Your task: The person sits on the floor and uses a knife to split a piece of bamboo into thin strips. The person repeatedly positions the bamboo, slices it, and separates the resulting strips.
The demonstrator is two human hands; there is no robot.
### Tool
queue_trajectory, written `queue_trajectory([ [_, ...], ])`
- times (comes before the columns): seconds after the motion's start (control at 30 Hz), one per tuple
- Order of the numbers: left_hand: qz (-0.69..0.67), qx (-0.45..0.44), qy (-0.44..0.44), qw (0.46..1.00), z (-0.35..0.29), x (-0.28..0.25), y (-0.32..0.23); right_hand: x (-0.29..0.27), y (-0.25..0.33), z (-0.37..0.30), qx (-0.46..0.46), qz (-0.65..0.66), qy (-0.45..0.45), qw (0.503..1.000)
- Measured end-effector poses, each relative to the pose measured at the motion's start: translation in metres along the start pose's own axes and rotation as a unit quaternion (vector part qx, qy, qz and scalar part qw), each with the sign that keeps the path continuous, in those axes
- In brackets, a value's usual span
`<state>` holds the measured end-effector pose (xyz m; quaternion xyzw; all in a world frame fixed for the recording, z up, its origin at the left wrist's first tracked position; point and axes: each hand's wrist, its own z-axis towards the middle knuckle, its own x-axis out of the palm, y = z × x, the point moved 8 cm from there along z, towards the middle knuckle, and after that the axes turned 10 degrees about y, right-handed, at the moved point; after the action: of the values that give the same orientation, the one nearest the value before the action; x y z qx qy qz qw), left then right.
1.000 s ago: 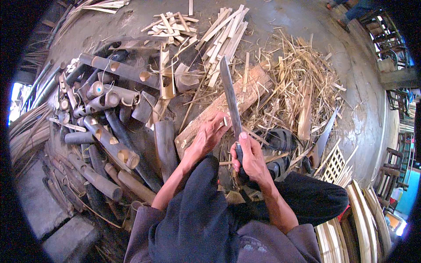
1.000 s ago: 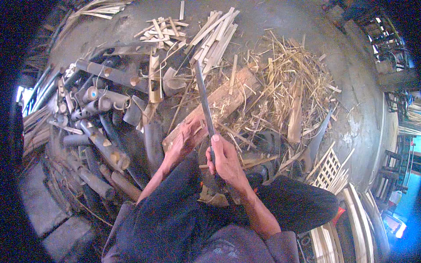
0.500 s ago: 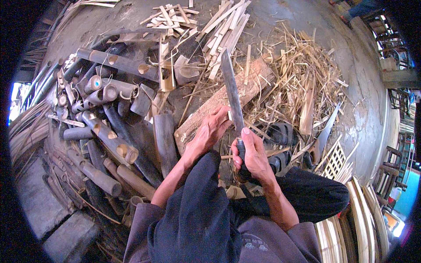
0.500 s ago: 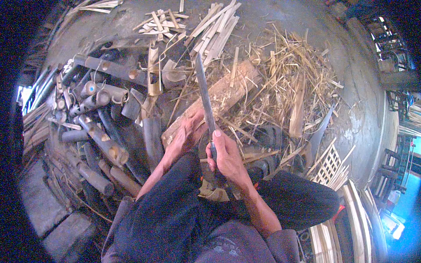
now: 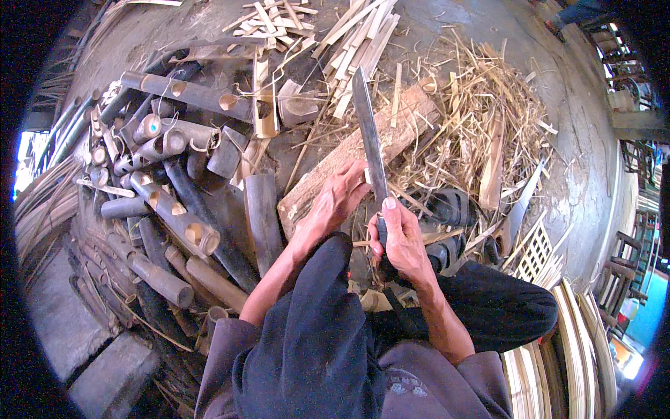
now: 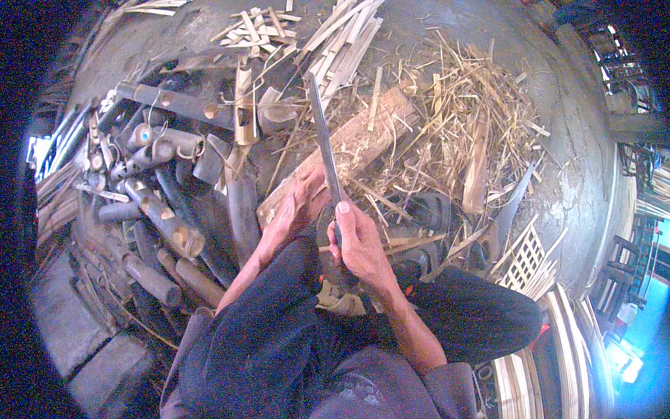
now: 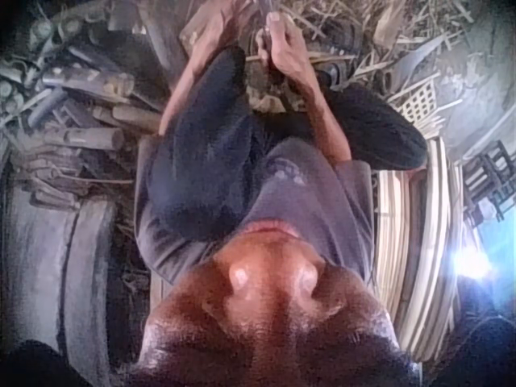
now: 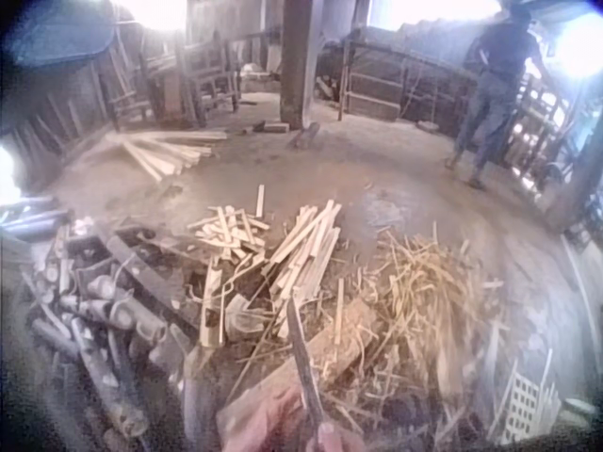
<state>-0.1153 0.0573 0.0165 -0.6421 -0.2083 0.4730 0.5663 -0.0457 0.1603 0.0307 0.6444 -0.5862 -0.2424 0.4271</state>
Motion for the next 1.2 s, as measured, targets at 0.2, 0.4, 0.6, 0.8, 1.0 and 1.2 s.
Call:
queue_trajectory([
  [0.2,0.013,0.001,0.001,1.0,0.0,0.003,0.004,-0.001,0.002,0.0,-0.002,-0.018,-0.004,1.0],
  [0.4,0.009,-0.008,0.003,1.0,0.003,0.003,0.003,-0.003,-0.003,0.001,-0.011,-0.051,-0.007,0.999],
  [0.6,0.009,0.013,-0.008,1.0,0.004,0.001,0.003,0.001,0.003,0.0,-0.008,-0.041,0.001,0.999],
  [0.8,0.009,-0.003,0.004,1.0,0.005,0.001,0.0,0.001,0.005,0.0,-0.017,-0.048,-0.004,0.999],
  [1.0,0.011,-0.013,0.018,1.0,0.004,0.002,-0.001,0.003,0.01,-0.004,0.003,-0.044,-0.012,0.999],
  [1.2,0.016,-0.01,0.016,1.0,0.003,0.002,0.0,0.002,0.006,0.002,-0.049,-0.09,-0.013,0.995],
])
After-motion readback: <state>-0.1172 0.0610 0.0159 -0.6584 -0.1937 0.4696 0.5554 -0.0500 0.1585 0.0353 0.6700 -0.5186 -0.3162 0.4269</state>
